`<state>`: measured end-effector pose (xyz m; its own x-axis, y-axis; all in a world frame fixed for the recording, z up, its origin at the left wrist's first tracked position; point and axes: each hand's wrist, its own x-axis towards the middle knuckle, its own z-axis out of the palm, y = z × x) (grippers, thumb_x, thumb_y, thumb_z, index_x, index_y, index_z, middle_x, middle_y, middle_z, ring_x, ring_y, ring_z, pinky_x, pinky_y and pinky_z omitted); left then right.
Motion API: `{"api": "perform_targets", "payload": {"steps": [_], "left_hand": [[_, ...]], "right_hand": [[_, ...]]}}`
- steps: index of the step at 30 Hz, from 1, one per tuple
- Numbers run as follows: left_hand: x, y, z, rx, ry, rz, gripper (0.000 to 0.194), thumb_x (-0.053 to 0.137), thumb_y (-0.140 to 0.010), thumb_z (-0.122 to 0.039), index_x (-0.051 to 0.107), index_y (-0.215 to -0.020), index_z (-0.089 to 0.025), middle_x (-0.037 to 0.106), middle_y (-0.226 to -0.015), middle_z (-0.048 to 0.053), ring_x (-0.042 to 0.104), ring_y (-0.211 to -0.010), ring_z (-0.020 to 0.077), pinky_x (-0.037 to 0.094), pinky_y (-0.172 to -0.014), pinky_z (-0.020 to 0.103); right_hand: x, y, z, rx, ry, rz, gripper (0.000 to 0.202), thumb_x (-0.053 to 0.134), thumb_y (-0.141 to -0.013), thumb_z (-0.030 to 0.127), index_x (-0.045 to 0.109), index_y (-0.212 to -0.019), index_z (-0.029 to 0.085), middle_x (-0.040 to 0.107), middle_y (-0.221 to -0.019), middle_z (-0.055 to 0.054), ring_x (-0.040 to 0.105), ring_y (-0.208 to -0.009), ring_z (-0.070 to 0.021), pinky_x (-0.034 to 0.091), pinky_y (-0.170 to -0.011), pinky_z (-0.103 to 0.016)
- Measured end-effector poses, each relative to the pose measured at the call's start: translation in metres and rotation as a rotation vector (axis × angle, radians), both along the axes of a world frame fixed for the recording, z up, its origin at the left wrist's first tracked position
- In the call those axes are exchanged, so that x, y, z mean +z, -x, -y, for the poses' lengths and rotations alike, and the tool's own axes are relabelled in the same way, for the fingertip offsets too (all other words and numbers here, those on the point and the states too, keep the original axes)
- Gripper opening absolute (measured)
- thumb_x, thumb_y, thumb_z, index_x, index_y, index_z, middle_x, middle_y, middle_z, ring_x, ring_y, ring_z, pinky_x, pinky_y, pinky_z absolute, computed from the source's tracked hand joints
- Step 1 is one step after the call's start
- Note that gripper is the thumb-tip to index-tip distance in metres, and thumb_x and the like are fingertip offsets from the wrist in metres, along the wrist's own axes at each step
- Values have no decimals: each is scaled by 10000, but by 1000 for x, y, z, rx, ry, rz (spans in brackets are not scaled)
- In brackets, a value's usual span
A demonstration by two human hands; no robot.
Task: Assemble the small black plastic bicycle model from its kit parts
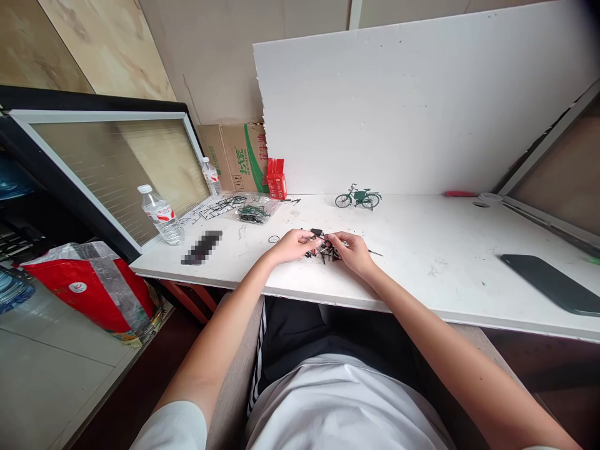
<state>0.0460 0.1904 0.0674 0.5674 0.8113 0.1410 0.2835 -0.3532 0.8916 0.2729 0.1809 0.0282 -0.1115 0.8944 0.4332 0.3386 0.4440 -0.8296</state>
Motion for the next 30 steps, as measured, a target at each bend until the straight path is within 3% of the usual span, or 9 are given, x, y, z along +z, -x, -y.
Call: {"api": "perform_targets", "payload": {"steps": [3, 6, 9, 13, 19, 22, 25, 27, 30], "left_hand": [[1, -5, 4, 57, 10, 87, 542, 698, -942, -602, 730, -1191, -121, 751, -926, 94, 571, -594, 106, 445, -559, 243], [-3, -9, 2, 123, 47, 178, 599, 783, -898, -540, 687, -1327, -132, 758, -971, 107, 632, -652, 129, 476, -600, 251], [-12, -13, -4, 147, 102, 290, 570, 838, -848, -510, 727, -1254, -125, 770, -1040, 132, 711, -806, 183, 517, -678, 263], [-24, -19, -10, 117, 130, 408, 508, 868, -816, -502, 774, -1131, -115, 783, -1138, 145, 735, -1026, 236, 557, -897, 317], [-39, -32, -6, 38, 189, 437, 533, 889, -815, -469, 742, -1175, -106, 801, -1088, 162, 764, -997, 249, 584, -967, 404], [-46, -36, -6, 77, 193, 458, 536, 936, -768, -413, 727, -1156, -107, 802, -1067, 159, 773, -896, 230, 609, -914, 411], [-50, -37, -8, 141, 235, 507, 509, 948, -750, -369, 723, -1120, -101, 803, -1058, 148, 768, -813, 208, 623, -864, 398], [-51, -36, -9, 209, 259, 548, 491, 942, -757, -346, 717, -1117, -99, 804, -1026, 133, 767, -796, 198, 623, -858, 385], [-51, -34, -11, 295, 243, 572, 467, 924, -780, -342, 708, -1111, -93, 799, -937, 110, 762, -796, 189, 611, -860, 362]], "right_hand": [[2, -2, 1, -54, -67, -50, 465, 658, -958, 639, 797, -868, 204, 765, -900, -69, 663, -860, -233, 499, -821, -344], [3, -4, 1, -29, 27, -122, 505, 675, -928, 688, 773, -827, 204, 707, -774, -47, 594, -680, -185, 481, -668, -324], [3, -5, -1, 34, 127, -209, 536, 704, -883, 732, 754, -814, 202, 681, -735, -37, 544, -597, -156, 455, -569, -304], [3, -5, -2, 63, 163, -273, 533, 728, -860, 742, 765, -858, 210, 704, -764, -44, 575, -619, -160, 485, -573, -300], [3, -3, -1, 130, 144, -264, 503, 697, -909, 709, 755, -887, 210, 722, -796, -50, 633, -680, -182, 484, -590, -299], [1, -2, 0, 108, 92, -188, 498, 644, -957, 686, 730, -851, 206, 716, -782, -43, 629, -671, -188, 497, -637, -319], [-3, -2, -2, -34, -16, -62, 507, 532, -1029, 643, 739, -882, 205, 751, -863, -70, 671, -790, -234, 522, -758, -363], [-8, -3, -4, -120, -105, 88, 459, 491, -1063, 559, 763, -947, 207, 769, -941, -92, 675, -908, -270, 515, -874, -409], [-16, -4, -8, -110, -215, 375, 329, 524, -1047, 389, 794, -982, 212, 751, -1039, -125, 623, -1055, -311, 477, -1000, -473]]}}
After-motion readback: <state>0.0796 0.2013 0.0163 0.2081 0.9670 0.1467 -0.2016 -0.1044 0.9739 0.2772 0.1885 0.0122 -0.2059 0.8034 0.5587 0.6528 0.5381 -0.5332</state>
